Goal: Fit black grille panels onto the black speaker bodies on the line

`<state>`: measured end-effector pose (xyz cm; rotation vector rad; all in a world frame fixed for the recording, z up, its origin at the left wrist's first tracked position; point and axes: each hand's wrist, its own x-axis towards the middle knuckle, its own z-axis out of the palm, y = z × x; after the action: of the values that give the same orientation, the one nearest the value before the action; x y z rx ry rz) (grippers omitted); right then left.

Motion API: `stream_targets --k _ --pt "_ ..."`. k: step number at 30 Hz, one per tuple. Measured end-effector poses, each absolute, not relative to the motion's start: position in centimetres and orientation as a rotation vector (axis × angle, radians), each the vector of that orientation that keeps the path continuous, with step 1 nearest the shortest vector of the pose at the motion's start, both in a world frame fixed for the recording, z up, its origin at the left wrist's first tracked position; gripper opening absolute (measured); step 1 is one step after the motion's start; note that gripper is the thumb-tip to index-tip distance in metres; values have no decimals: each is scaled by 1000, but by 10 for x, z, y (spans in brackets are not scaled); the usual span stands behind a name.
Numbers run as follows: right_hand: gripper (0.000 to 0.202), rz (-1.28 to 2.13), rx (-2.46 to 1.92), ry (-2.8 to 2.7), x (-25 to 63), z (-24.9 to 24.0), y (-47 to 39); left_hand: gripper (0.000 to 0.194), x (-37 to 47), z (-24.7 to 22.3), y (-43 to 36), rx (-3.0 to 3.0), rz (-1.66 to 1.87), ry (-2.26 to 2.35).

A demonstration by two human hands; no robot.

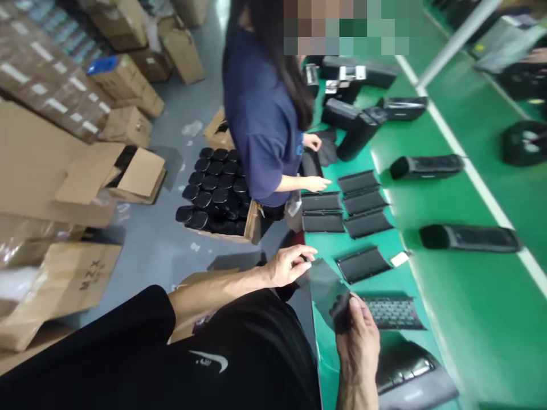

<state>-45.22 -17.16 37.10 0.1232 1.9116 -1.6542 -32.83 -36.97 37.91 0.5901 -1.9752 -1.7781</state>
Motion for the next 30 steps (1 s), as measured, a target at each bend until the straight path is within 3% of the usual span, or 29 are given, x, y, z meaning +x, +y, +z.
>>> stream_targets --k 10,15,19,24,30 --pt "51 -1922 733 1752 -453 360 -127 41 -385 370 -356 520 -2009 -2154" --pt "62 -1952 794 1768 -456 360 -129 59 -423 337 -377 381 -2123 -2343" --pt "61 -1958 876 2026 -451 369 -127 68 -487 316 -370 159 -2209 -2444" --pt "45 -1823 876 2645 -451 388 -135 67 -601 329 -307 -435 -2364 -2443" --pt "48 -1585 538 2825 -511 340 -166 58 -681 341 -258 -698 -1920 -2849"
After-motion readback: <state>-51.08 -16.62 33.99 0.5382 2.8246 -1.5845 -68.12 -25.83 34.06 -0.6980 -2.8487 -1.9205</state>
